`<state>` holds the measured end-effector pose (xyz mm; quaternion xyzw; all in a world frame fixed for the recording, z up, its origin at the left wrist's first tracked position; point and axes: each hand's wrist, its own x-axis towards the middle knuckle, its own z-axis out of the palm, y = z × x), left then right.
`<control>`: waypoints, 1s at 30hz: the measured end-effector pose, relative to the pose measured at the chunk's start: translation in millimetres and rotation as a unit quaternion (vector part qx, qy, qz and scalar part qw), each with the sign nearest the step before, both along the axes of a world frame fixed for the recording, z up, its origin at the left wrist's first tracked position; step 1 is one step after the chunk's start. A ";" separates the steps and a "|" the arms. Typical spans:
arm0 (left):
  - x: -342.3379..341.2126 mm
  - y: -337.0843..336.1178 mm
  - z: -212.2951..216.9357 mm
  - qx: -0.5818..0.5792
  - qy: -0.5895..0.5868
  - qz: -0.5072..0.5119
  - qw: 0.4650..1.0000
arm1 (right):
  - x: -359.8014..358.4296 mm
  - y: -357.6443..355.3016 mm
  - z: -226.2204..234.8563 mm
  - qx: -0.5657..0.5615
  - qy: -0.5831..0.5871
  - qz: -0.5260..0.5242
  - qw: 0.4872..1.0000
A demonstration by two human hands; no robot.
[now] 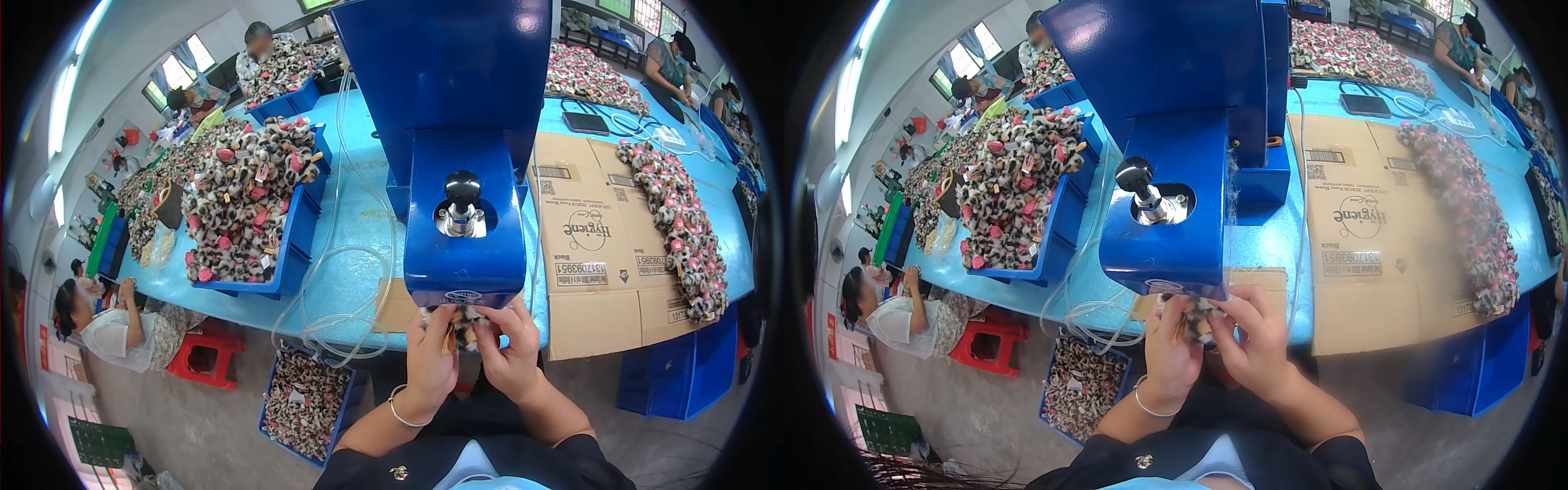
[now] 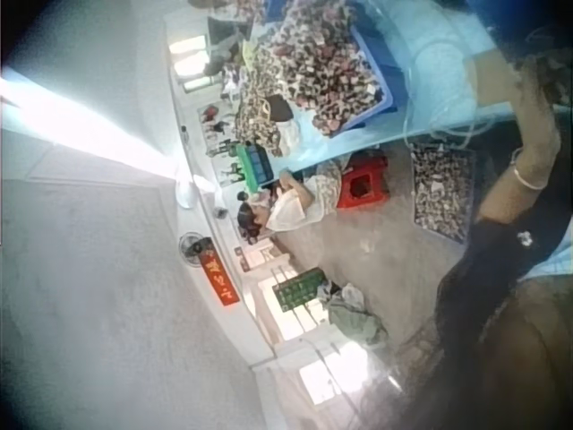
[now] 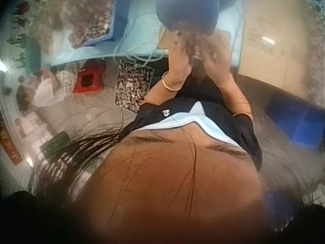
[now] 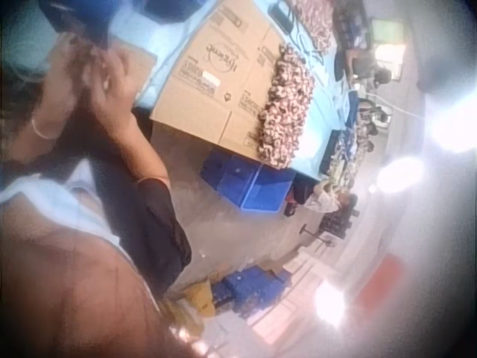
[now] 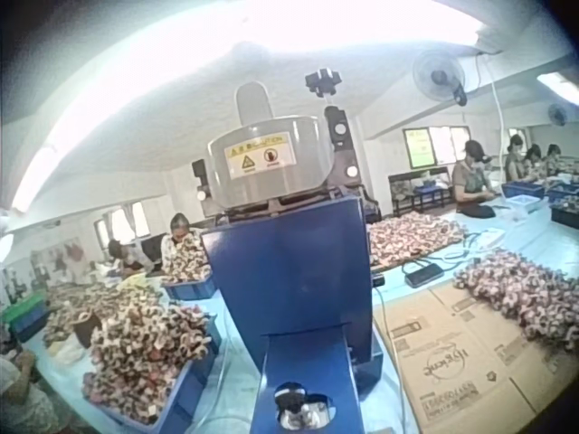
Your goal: Using a press machine to assemble small decorative components or accessories.
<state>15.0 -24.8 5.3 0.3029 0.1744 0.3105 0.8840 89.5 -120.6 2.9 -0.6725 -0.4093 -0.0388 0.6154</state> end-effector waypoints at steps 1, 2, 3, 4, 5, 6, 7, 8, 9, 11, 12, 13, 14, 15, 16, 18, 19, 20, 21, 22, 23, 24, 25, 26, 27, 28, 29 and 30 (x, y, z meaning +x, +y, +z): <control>-0.2 -0.4 -0.8 -0.003 -0.001 0.001 1.000 | 0.3 0.6 -1.1 0.006 -0.004 -0.001 1.000; -0.1 -0.7 -1.5 -0.006 -0.001 0.002 1.000 | 0.6 0.9 -1.9 0.011 -0.008 -0.003 1.000; 0.4 -0.8 -2.4 -0.006 -0.001 0.002 1.000 | 1.4 0.7 -2.3 0.011 -0.008 -0.004 1.000; -0.4 -0.9 -2.7 -0.005 0.000 0.005 1.000 | 1.1 0.5 -2.0 0.006 -0.012 -0.003 1.000; -1.0 -0.9 -2.7 -0.005 0.000 0.009 1.000 | 0.9 0.4 -1.7 0.001 -0.016 -0.003 1.000; -1.4 -0.8 -2.2 -0.005 0.001 0.009 1.000 | 0.6 0.4 -1.2 0.002 -0.016 -0.003 1.000; -1.4 -0.8 -1.9 -0.004 -0.006 0.004 1.000 | 0.6 0.2 -0.9 0.001 -0.013 -0.002 1.000; -1.4 -0.7 -1.6 -0.003 -0.013 -0.002 1.000 | 0.6 0.1 -0.5 0.000 -0.010 -0.002 1.000; -1.6 -0.8 -1.5 -0.003 -0.013 -0.001 1.000 | 0.5 -0.3 -0.1 0.000 -0.010 -0.001 1.000; -0.7 -0.7 -2.5 -0.005 -0.010 -0.007 1.000 | 0.9 -0.7 -0.4 -0.001 -0.012 -0.005 1.000; -0.2 -0.9 -2.4 -0.005 -0.010 -0.007 1.000 | 1.0 -0.8 -0.6 -0.001 -0.013 -0.005 1.000; 0.1 -1.1 -1.3 -0.006 -0.009 -0.013 1.000 | 1.0 -0.5 -0.4 0.009 -0.012 -0.003 1.000; 0.6 -1.5 0.0 -0.006 -0.008 -0.020 1.000 | 1.0 -0.5 -0.3 0.018 -0.011 -0.001 1.000; 1.6 -2.3 2.3 -0.005 -0.009 -0.019 1.000 | 1.0 -1.1 0.0 0.019 -0.012 0.000 1.000; 2.5 -3.4 5.1 -0.003 -0.005 -0.017 1.000 | 0.7 -2.6 -0.1 0.014 -0.010 -0.002 1.000; 3.3 -3.6 4.7 0.000 -0.002 -0.013 1.000 | 0.6 -4.7 -1.4 0.011 -0.009 -0.002 1.000; 2.6 -3.0 1.8 -0.001 -0.002 -0.026 1.000 | 0.6 -5.8 -1.8 0.010 -0.013 -0.009 1.000; 1.8 -2.5 -0.9 -0.002 -0.001 -0.040 0.999 | 0.3 -6.6 -2.2 0.009 -0.017 -0.016 1.000; 0.9 -2.4 -3.1 -0.001 -0.001 -0.037 0.999 | -0.4 -7.6 -2.2 0.010 -0.017 -0.014 1.000; 0.8 -2.6 -5.4 0.003 0.006 -0.040 0.999 | -0.8 -9.0 -1.8 0.009 -0.013 -0.017 1.000; 0.7 -2.4 -6.2 0.007 0.014 -0.042 0.999 | -1.1 -9.7 -1.4 0.008 -0.009 -0.019 1.000; 0.6 -2.6 -4.8 0.007 0.013 -0.041 0.999 | -1.4 -9.7 -1.1 0.008 -0.010 -0.018 1.000; 0.4 -3.6 -2.3 0.007 0.023 -0.044 0.999 | -1.5 -10.0 -0.9 0.012 -0.010 -0.021 1.000; 0.6 -4.1 -0.9 0.006 0.032 -0.046 0.998 | -1.5 -10.2 -0.9 0.015 -0.010 -0.024 1.000; 1.3 -3.7 -1.2 0.006 0.031 -0.046 0.998 | -1.4 -10.4 -1.3 0.015 -0.011 -0.024 1.000; 2.3 -2.9 -1.7 0.008 0.015 -0.045 0.999 | -1.2 -10.3 -1.7 0.016 -0.011 -0.023 1.000; 3.3 -1.8 -2.4 0.009 -0.001 -0.045 0.999 | -1.1 -10.0 -2.0 0.017 -0.011 -0.022 1.000; 4.2 -0.2 -4.0 0.009 -0.001 -0.044 0.999 | -1.0 -9.4 -2.1 0.017 -0.012 -0.022 1.000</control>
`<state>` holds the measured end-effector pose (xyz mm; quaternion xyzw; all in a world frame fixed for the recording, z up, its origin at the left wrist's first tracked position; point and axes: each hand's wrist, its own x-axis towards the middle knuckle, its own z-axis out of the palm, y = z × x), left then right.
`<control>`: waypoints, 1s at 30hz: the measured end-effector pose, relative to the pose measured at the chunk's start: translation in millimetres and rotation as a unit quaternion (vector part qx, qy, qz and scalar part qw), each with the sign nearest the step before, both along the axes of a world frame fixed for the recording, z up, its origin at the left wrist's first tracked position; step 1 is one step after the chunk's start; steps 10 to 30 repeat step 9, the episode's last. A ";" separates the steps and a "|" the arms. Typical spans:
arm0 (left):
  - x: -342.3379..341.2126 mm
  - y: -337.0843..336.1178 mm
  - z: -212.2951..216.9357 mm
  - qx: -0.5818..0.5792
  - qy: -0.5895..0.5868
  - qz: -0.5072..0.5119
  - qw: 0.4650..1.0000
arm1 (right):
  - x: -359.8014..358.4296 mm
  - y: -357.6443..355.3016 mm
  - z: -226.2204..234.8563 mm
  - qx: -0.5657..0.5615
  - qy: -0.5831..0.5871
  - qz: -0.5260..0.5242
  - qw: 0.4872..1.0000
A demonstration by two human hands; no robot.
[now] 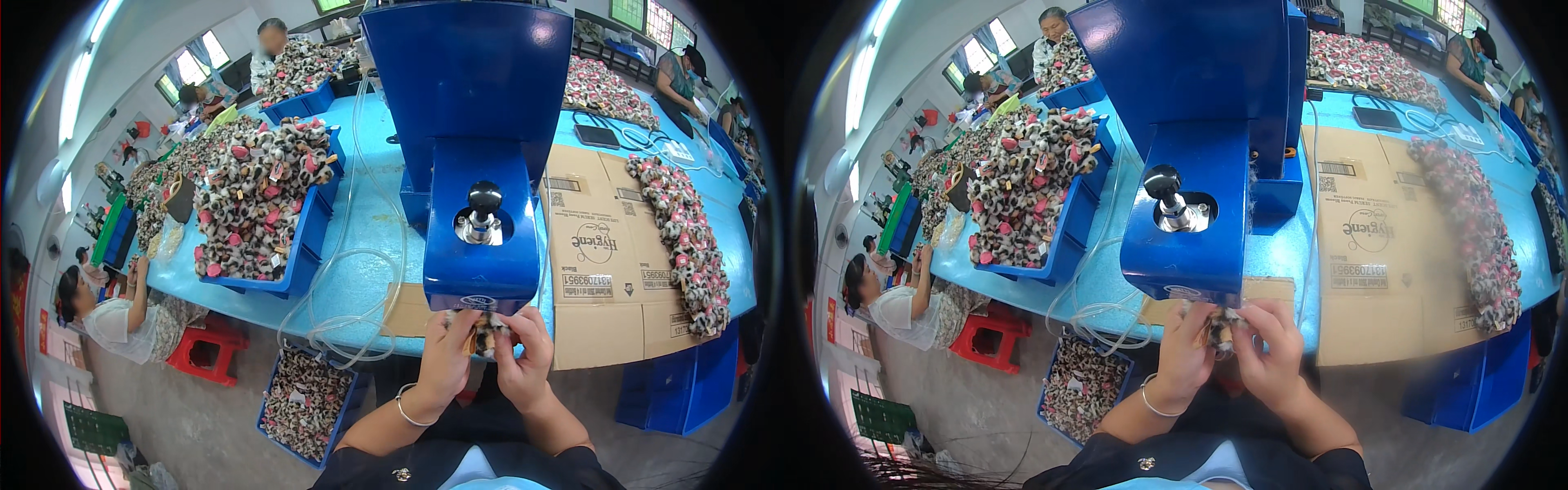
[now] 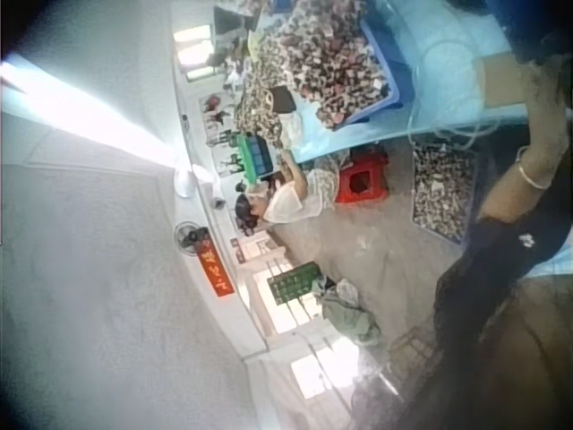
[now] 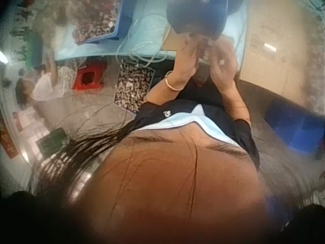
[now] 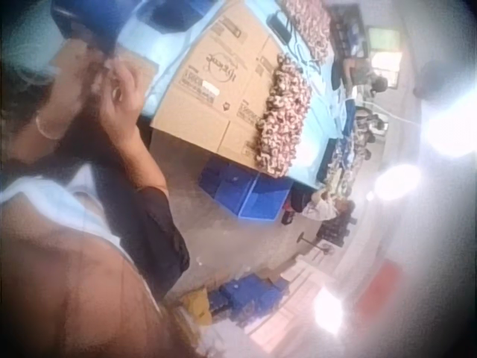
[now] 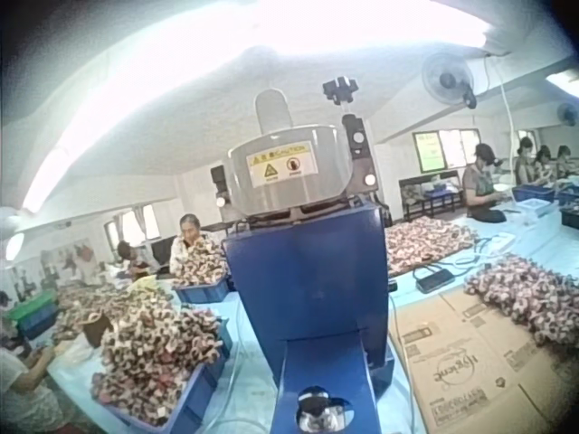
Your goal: Using a press machine to assemble small decorative components or accessories.
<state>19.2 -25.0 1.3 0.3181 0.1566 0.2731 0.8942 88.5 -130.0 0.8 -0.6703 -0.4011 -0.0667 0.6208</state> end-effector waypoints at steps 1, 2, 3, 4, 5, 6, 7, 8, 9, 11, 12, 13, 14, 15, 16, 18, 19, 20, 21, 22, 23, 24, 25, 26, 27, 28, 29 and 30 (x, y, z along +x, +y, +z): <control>1.2 2.0 -2.0 -0.007 0.010 0.004 1.000 | 0.2 0.8 -0.3 0.000 0.001 -0.001 1.000; 2.2 3.4 -2.2 -0.014 0.020 0.009 1.000 | 0.5 1.7 -0.6 0.000 0.003 -0.001 1.000; 2.6 4.8 -0.4 -0.014 0.020 0.009 1.000 | 1.0 2.9 -1.2 -0.001 0.003 -0.001 1.000; 2.9 6.6 4.4 -0.004 0.013 -0.007 1.000 | 1.8 4.1 -1.7 0.001 0.000 -0.002 1.000; 3.0 8.1 7.8 0.006 0.006 -0.023 1.000 | 2.5 5.2 -2.0 0.003 -0.003 -0.003 1.000; 3.0 9.0 9.1 0.005 0.006 -0.023 1.000 | 2.7 6.2 -2.0 0.002 -0.002 -0.003 1.000; 3.3 9.5 10.6 -0.007 0.001 -0.025 1.000 | 2.9 7.1 -1.3 0.003 0.004 0.000 1.000; 3.5 9.6 11.3 -0.019 -0.004 -0.027 0.999 | 2.9 8.1 -0.4 0.004 0.010 0.003 1.000; 4.1 8.7 11.3 -0.020 -0.004 -0.028 0.999 | 2.5 9.1 0.9 0.001 0.011 0.007 1.000; 4.1 8.7 11.3 -0.020 -0.004 -0.028 0.999 | 2.5 9.1 0.9 0.001 0.011 0.007 1.000; 4.1 8.7 11.3 -0.020 -0.004 -0.028 0.999 | 2.5 9.1 0.9 0.001 0.011 0.007 1.000; 4.1 8.7 11.3 -0.020 -0.004 -0.028 0.999 | 2.5 9.1 0.9 0.001 0.011 0.007 1.000; 4.1 8.7 11.3 -0.020 -0.004 -0.028 0.999 | 2.5 9.1 0.9 0.001 0.011 0.007 1.000; 4.1 8.7 11.3 -0.020 -0.004 -0.028 0.999 | 2.5 9.1 0.9 0.001 0.011 0.007 1.000; 4.1 8.7 11.3 -0.020 -0.004 -0.028 0.999 | 2.5 9.1 0.9 0.001 0.011 0.007 1.000; 4.1 8.7 11.3 -0.020 -0.004 -0.028 0.999 | 2.5 9.1 0.9 0.001 0.011 0.007 1.000; 4.1 8.7 11.3 -0.020 -0.004 -0.028 0.999 | 2.5 9.1 0.9 0.001 0.011 0.007 1.000; 4.1 8.7 11.3 -0.020 -0.004 -0.028 0.999 | 2.5 9.1 0.9 0.001 0.011 0.007 1.000; 4.1 8.7 11.3 -0.020 -0.004 -0.028 0.999 | 2.5 9.1 0.9 0.001 0.011 0.007 1.000; 4.1 8.7 11.3 -0.020 -0.004 -0.028 0.999 | 2.5 9.1 0.9 0.001 0.011 0.007 1.000; 4.1 8.7 11.3 -0.020 -0.004 -0.028 0.999 | 2.5 9.1 0.9 0.001 0.011 0.007 1.000; 4.1 8.7 11.3 -0.020 -0.004 -0.028 0.999 | 2.5 9.1 0.9 0.001 0.011 0.007 1.000; 4.1 8.7 11.3 -0.020 -0.004 -0.028 0.999 | 2.5 9.1 0.9 0.001 0.011 0.007 1.000; 4.1 8.7 11.3 -0.020 -0.004 -0.028 0.999 | 2.5 9.1 0.9 0.001 0.011 0.007 1.000; 4.1 8.7 11.3 -0.020 -0.004 -0.028 0.999 | 2.5 9.1 0.9 0.001 0.011 0.007 1.000; 4.1 8.7 11.3 -0.020 -0.004 -0.028 0.999 | 2.5 9.1 0.9 0.001 0.011 0.007 1.000; 4.1 8.7 11.3 -0.020 -0.004 -0.028 0.999 | 2.5 9.1 0.9 0.001 0.011 0.007 1.000; 4.1 8.7 11.3 -0.020 -0.004 -0.028 0.999 | 2.5 9.1 0.9 0.001 0.011 0.007 1.000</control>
